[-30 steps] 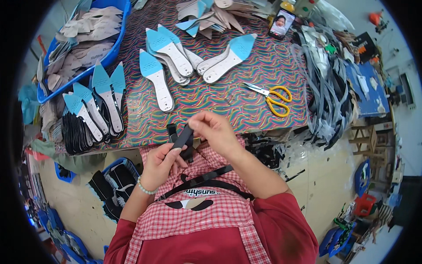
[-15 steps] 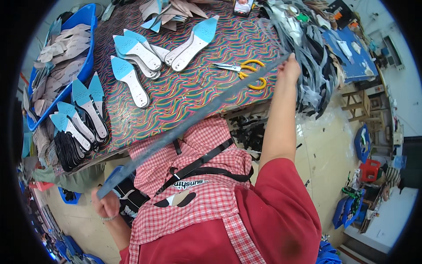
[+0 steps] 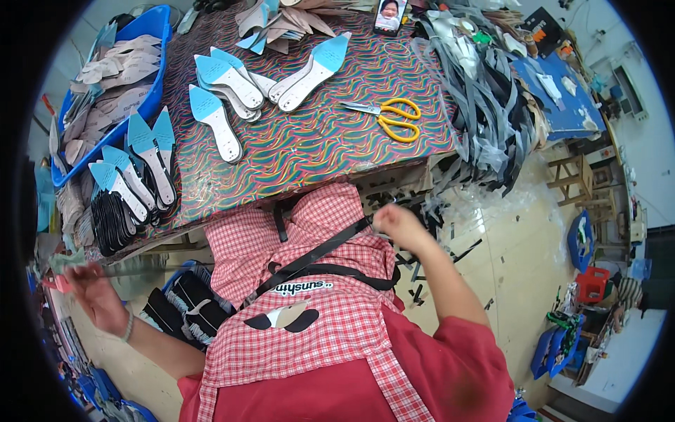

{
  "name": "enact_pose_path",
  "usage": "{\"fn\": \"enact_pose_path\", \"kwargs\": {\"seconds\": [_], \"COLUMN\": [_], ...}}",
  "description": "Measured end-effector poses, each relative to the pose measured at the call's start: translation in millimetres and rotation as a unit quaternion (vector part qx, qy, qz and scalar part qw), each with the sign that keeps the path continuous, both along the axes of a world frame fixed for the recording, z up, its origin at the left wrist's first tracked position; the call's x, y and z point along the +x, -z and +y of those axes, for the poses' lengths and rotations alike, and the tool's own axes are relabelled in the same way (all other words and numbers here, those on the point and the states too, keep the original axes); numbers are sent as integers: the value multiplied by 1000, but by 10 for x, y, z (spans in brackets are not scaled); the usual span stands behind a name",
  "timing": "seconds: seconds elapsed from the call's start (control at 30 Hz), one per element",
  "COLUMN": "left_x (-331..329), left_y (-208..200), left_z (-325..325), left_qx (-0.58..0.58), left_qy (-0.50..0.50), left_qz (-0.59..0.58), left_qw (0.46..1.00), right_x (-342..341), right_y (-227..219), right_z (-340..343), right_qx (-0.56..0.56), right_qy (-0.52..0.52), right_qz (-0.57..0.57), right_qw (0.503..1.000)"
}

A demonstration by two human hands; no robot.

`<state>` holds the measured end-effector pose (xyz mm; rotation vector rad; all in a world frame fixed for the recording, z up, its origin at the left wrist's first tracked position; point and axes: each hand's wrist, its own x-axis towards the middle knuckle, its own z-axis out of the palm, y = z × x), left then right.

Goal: The person assembles slipper soles by attaching black elastic straps to the sides of light blue and white insoles. They pick up a sole, wrap the strap around the edges, and secure it in place, repeating this process for multiple units on a cluttered workbench.

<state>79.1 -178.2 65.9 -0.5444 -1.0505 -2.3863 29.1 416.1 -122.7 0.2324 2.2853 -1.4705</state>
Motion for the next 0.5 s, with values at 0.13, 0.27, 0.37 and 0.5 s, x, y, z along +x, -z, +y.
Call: {"fn": "enact_pose_path", "kwargs": {"seconds": [0.13, 0.27, 0.37, 0.5], "left_x": [-624, -887, -896, -1166], "left_y": [-139, 265, 532, 919], "left_z": [735, 1899, 2489, 2518], "left_qx": [-107, -315, -299, -291], "left_qy": [-285, 27, 153, 204], "left_qz": [-235, -349, -336, -337], "left_qw": [923, 882, 880, 872], "right_x": [114, -322, -570, -1025], "right_y": [-311, -999, -838, -884], "right_z": [-475, -1194, -1760, -1970], "right_qx": [229, -39, -385, -510], "right_qy": [-120, -185, -106, 58], "right_qz": [223, 294, 21, -49], "right_qw": [940, 937, 917, 857]}}
